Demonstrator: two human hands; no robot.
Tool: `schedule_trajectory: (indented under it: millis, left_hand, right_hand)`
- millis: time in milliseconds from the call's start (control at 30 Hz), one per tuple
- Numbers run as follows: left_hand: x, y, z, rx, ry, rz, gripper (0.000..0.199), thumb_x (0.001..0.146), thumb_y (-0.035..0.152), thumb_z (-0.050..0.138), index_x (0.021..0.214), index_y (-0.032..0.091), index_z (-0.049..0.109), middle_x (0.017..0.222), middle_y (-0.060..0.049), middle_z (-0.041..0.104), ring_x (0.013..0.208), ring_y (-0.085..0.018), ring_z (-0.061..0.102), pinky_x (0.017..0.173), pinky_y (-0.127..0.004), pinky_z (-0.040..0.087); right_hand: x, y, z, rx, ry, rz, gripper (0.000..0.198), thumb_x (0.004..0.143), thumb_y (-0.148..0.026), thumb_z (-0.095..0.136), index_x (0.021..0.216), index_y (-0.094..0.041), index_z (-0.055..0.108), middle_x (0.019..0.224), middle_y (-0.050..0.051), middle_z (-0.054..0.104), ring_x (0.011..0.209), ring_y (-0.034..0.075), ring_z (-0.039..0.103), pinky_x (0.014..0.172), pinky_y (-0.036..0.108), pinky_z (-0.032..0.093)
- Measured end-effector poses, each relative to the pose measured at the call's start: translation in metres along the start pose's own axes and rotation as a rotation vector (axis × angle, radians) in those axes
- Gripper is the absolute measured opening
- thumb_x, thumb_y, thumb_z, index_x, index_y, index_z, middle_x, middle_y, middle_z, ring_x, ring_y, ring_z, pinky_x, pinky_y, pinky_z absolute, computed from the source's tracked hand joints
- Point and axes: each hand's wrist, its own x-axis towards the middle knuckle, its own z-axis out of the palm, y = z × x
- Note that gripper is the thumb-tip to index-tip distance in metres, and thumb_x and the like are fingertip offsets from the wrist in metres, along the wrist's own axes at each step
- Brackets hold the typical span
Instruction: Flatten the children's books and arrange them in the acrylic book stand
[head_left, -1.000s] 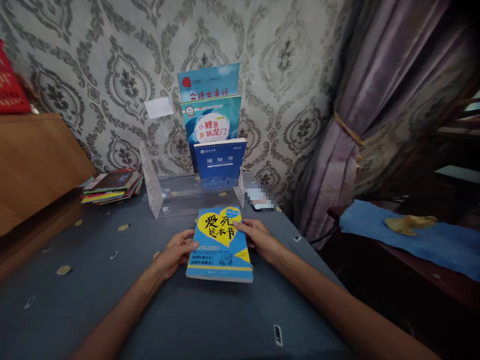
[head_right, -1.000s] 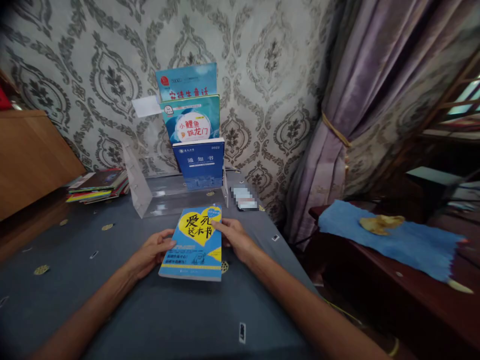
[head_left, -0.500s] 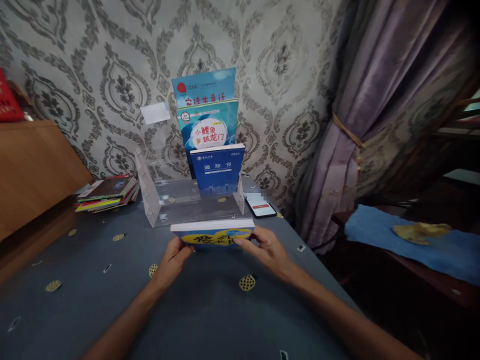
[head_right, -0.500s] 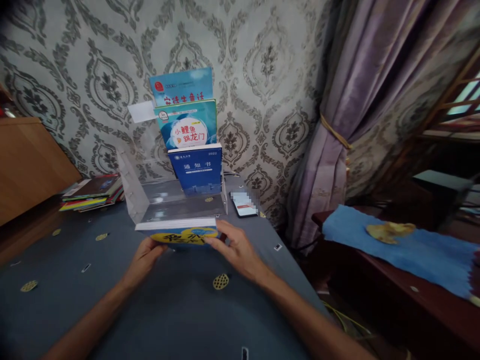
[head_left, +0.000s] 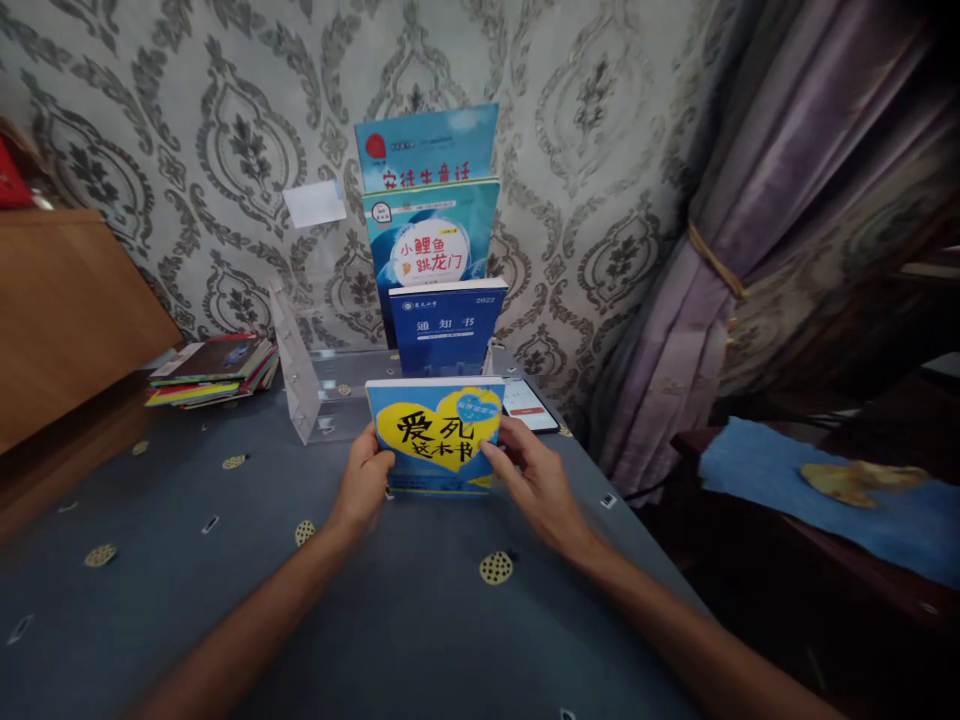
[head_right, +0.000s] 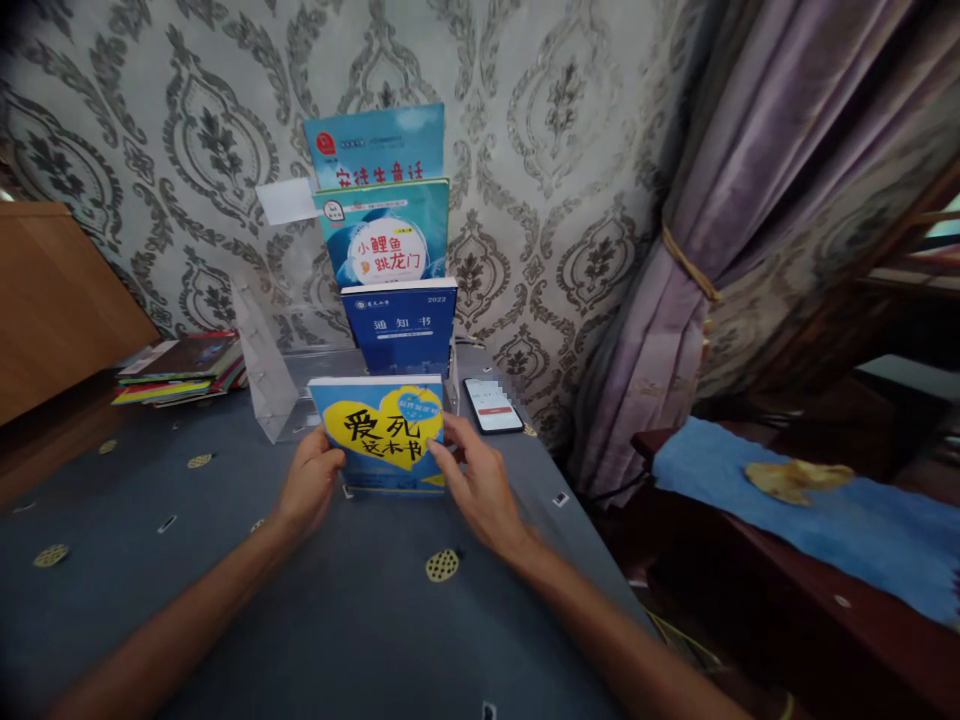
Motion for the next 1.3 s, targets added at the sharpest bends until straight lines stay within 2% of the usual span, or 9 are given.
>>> schedule_trajectory:
  millis: [200, 367, 467, 533, 700, 933, 1133, 1300]
  left_hand:
    - [0.023, 0.006, 0.013, -0.045, 0.026, -0.091, 0.056, 0.049, 0.01, 0.047, 0.101, 0.018, 0.066, 0.099, -0.004, 0.076, 0.096, -0.026, 0.07, 0.074, -0.031, 0.057]
    - [0.045, 0.008, 0.019, -0.051, 0.027, -0.144, 0.056, 0.044, 0.01, 0.046, 0.096, 0.015, 0.066, 0.093, -0.005, 0.077, 0.086, -0.024, 0.071, 0.059, -0.025, 0.053]
    - [0.057, 0.015, 0.023, -0.05, 0.011, -0.138, 0.054, 0.043, 0.01, 0.046, 0.094, 0.016, 0.066, 0.09, -0.005, 0.077, 0.082, -0.023, 0.071, 0.055, -0.022, 0.05]
    - [0.065, 0.023, 0.026, -0.047, -0.003, -0.111, 0.053, 0.043, 0.01, 0.047, 0.093, 0.016, 0.065, 0.089, -0.005, 0.077, 0.083, -0.023, 0.072, 0.058, -0.023, 0.052]
    - [0.091, 0.044, 0.036, -0.061, 0.022, 0.076, 0.045, 0.045, 0.009, 0.049, 0.087, 0.016, 0.062, 0.09, -0.005, 0.077, 0.094, -0.026, 0.072, 0.078, -0.033, 0.059]
    - [0.137, 0.074, 0.038, -0.035, 0.031, 0.399, 0.027, 0.062, 0.01, 0.055, 0.087, 0.019, 0.058, 0.093, -0.004, 0.074, 0.108, -0.026, 0.069, 0.088, -0.036, 0.059]
    - [0.154, 0.085, 0.039, 0.056, 0.107, 0.691, 0.018, 0.073, 0.009, 0.058, 0.088, 0.019, 0.054, 0.101, -0.003, 0.07, 0.114, -0.024, 0.066, 0.094, -0.036, 0.057]
    - [0.157, 0.083, 0.04, 0.139, 0.135, 0.787, 0.018, 0.078, 0.011, 0.058, 0.094, 0.02, 0.055, 0.102, -0.002, 0.067, 0.116, -0.024, 0.064, 0.097, -0.038, 0.056]
  right_hand:
    - [0.025, 0.012, 0.004, 0.089, 0.021, 0.062, 0.042, 0.092, -0.048, 0.059, 0.125, -0.021, 0.061, 0.11, 0.011, 0.075, 0.095, 0.026, 0.072, 0.08, 0.042, 0.06]
    - [0.047, 0.025, 0.003, 0.151, 0.07, 0.1, 0.045, 0.086, -0.05, 0.064, 0.12, -0.02, 0.062, 0.097, 0.009, 0.076, 0.085, 0.026, 0.072, 0.07, 0.038, 0.059]
    - [0.06, 0.026, -0.002, 0.121, 0.102, 0.079, 0.043, 0.084, -0.049, 0.064, 0.115, -0.019, 0.064, 0.09, 0.008, 0.076, 0.076, 0.024, 0.071, 0.065, 0.036, 0.057]
    - [0.072, 0.024, -0.006, 0.103, 0.112, 0.049, 0.042, 0.084, -0.049, 0.064, 0.112, -0.018, 0.065, 0.087, 0.008, 0.075, 0.076, 0.024, 0.071, 0.066, 0.036, 0.057]
    - [0.111, 0.011, -0.017, 0.067, 0.102, -0.103, 0.04, 0.083, -0.048, 0.065, 0.111, -0.019, 0.067, 0.092, 0.008, 0.076, 0.082, 0.026, 0.071, 0.071, 0.038, 0.058]
    - [0.159, -0.005, -0.013, -0.03, 0.135, -0.354, 0.04, 0.091, -0.054, 0.06, 0.117, -0.024, 0.065, 0.085, 0.004, 0.07, 0.079, 0.022, 0.068, 0.072, 0.038, 0.056]
    - [0.173, -0.019, -0.012, -0.121, 0.213, -0.44, 0.043, 0.095, -0.057, 0.056, 0.126, -0.028, 0.061, 0.092, 0.003, 0.067, 0.086, 0.023, 0.066, 0.075, 0.039, 0.056]
    - [0.173, -0.023, -0.018, -0.157, 0.241, -0.465, 0.042, 0.096, -0.057, 0.054, 0.126, -0.028, 0.061, 0.094, 0.004, 0.067, 0.092, 0.024, 0.066, 0.078, 0.039, 0.057]
